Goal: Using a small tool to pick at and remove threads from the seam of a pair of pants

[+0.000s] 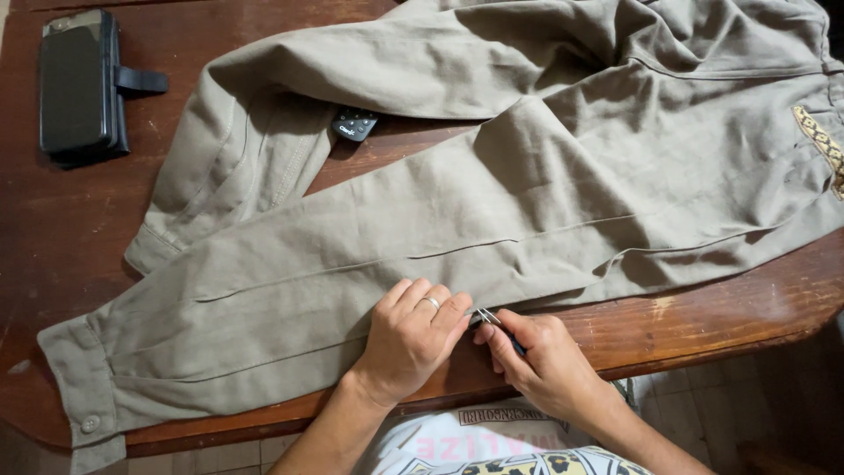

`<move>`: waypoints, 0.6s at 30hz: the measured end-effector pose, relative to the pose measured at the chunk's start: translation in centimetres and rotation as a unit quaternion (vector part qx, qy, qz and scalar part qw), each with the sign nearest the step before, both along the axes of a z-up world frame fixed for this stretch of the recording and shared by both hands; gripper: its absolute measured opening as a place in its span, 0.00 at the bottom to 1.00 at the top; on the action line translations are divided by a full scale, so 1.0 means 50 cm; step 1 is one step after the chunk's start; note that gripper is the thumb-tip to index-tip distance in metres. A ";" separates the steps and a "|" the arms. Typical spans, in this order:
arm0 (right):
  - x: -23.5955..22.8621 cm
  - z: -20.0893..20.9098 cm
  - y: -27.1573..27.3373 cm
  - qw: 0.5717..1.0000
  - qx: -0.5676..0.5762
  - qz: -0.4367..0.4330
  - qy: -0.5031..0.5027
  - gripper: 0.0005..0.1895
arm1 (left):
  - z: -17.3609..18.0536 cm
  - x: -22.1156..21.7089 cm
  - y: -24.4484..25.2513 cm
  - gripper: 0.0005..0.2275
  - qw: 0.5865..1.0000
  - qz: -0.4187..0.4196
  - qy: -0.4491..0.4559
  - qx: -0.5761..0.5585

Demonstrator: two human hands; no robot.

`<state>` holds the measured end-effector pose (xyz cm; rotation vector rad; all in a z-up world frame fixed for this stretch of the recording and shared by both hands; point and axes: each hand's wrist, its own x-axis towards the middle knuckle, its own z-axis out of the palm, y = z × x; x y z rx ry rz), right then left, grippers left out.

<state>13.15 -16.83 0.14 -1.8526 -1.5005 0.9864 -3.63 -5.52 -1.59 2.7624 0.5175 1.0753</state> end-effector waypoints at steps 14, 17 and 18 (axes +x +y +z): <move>0.000 -0.003 -0.001 1.000 0.004 0.000 -0.013 0.13 | -0.001 0.001 0.000 0.13 1.000 0.000 -0.003 0.007; -0.002 -0.004 -0.001 1.000 0.001 -0.009 -0.006 0.14 | 0.003 0.002 0.000 0.11 1.000 -0.001 -0.001 0.008; -0.003 -0.005 -0.001 1.000 0.000 -0.015 0.000 0.14 | 0.006 0.002 0.001 0.10 1.000 -0.002 -0.001 0.006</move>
